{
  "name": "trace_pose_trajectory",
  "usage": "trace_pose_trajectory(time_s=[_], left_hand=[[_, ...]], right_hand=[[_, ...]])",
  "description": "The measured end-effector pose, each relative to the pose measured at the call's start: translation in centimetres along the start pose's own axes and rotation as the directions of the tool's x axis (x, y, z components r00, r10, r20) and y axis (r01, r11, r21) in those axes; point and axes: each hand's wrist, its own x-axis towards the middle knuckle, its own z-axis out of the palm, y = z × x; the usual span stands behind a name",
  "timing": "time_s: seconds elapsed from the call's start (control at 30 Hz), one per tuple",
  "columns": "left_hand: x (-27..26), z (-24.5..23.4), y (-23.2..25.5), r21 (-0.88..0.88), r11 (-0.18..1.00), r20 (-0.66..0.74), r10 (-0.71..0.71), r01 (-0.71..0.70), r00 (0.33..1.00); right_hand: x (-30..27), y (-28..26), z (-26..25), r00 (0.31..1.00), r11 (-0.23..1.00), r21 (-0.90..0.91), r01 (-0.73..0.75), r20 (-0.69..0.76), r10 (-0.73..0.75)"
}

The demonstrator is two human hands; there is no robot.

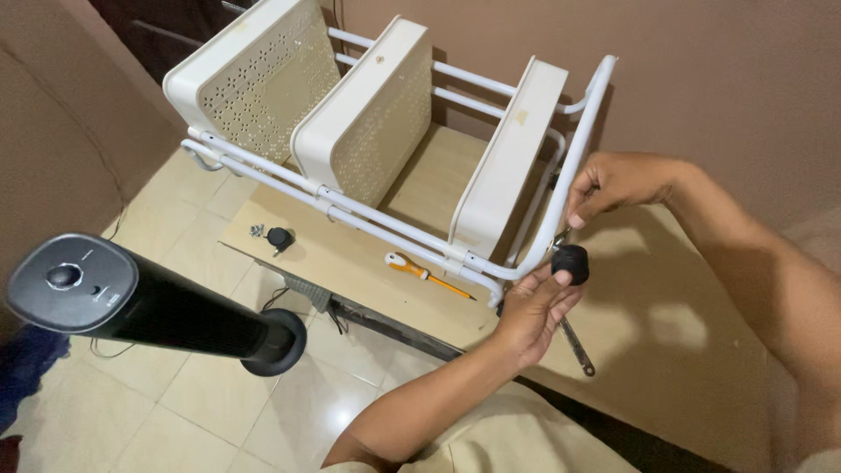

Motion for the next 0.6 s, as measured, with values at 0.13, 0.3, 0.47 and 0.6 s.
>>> trace_pose_trajectory(time_s=[0.13, 0.3, 0.47, 0.6], left_hand=[[-0.1, 0.6, 0.4, -0.086, 0.996, 0.076, 0.002, 0.005, 0.997], [-0.2, 0.4, 1.0, -0.086, 0.996, 0.155, 0.013, 0.000, 0.988], [-0.4, 0.3, 1.4, -0.097, 0.995, 0.181, -0.002, 0.020, 0.983], [-0.1, 0.1, 1.6, -0.103, 0.994, 0.179, -0.020, 0.039, 0.984]], right_hand=[[0.5, -0.3, -0.5, 0.995, 0.994, -0.054, -0.096, 0.022, 0.097], [0.6, 0.0, -0.5, 0.998, 0.998, -0.055, -0.044, 0.052, 0.047], [0.8, 0.0, -0.2, 0.998, 0.996, -0.066, -0.061, 0.027, 0.063], [0.7, -0.1, 0.2, 0.998, 0.997, -0.060, -0.052, 0.038, 0.055]])
